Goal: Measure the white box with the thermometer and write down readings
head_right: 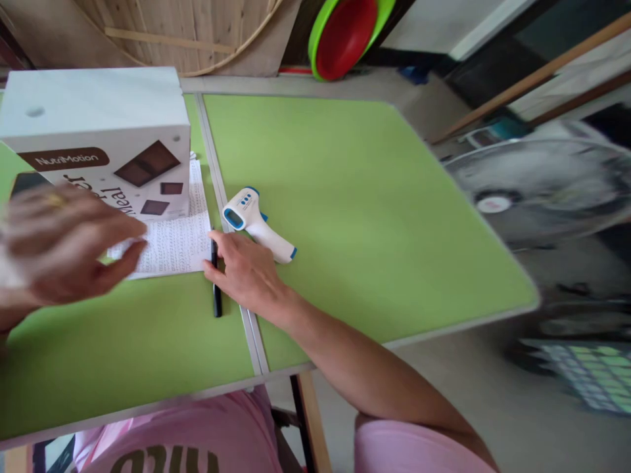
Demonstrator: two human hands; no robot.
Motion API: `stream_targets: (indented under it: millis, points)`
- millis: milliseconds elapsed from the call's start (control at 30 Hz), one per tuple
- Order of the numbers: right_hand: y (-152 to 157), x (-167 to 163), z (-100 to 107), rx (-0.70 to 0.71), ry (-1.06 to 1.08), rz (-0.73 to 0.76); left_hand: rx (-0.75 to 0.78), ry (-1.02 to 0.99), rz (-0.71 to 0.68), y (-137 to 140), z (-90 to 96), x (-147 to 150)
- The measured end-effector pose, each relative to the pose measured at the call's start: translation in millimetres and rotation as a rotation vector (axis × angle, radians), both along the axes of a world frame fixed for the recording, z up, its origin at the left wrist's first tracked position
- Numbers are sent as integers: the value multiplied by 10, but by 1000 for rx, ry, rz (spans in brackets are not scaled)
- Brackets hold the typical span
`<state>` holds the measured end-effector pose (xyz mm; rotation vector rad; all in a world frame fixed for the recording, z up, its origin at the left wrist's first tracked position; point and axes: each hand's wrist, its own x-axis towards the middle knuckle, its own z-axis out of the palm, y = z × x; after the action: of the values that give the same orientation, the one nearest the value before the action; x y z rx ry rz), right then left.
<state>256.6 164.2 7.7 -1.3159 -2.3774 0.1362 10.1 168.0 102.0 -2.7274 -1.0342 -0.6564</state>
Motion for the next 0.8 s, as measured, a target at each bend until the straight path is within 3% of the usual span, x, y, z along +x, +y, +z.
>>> stream_targets:
  millis: [133, 267, 367, 500, 633, 800]
  points:
    - [33, 71, 46, 0, 130, 92, 131, 292, -121, -276, -321, 301]
    - [31, 142, 101, -72, 475, 116, -33, 441, -18, -442, -621, 375]
    - [22, 164, 125, -227, 691, 139, -124, 528, 6, -522, -635, 375]
    - [31, 145, 100, -379, 825, 215, -213, 613, -9, -560, -544, 404]
    - [15, 88, 25, -375, 900, 218, -272, 653, -19, -555, -548, 424]
    - [-45, 29, -31, -410, 1032, 128, -169, 564, -27, -570, -635, 379]
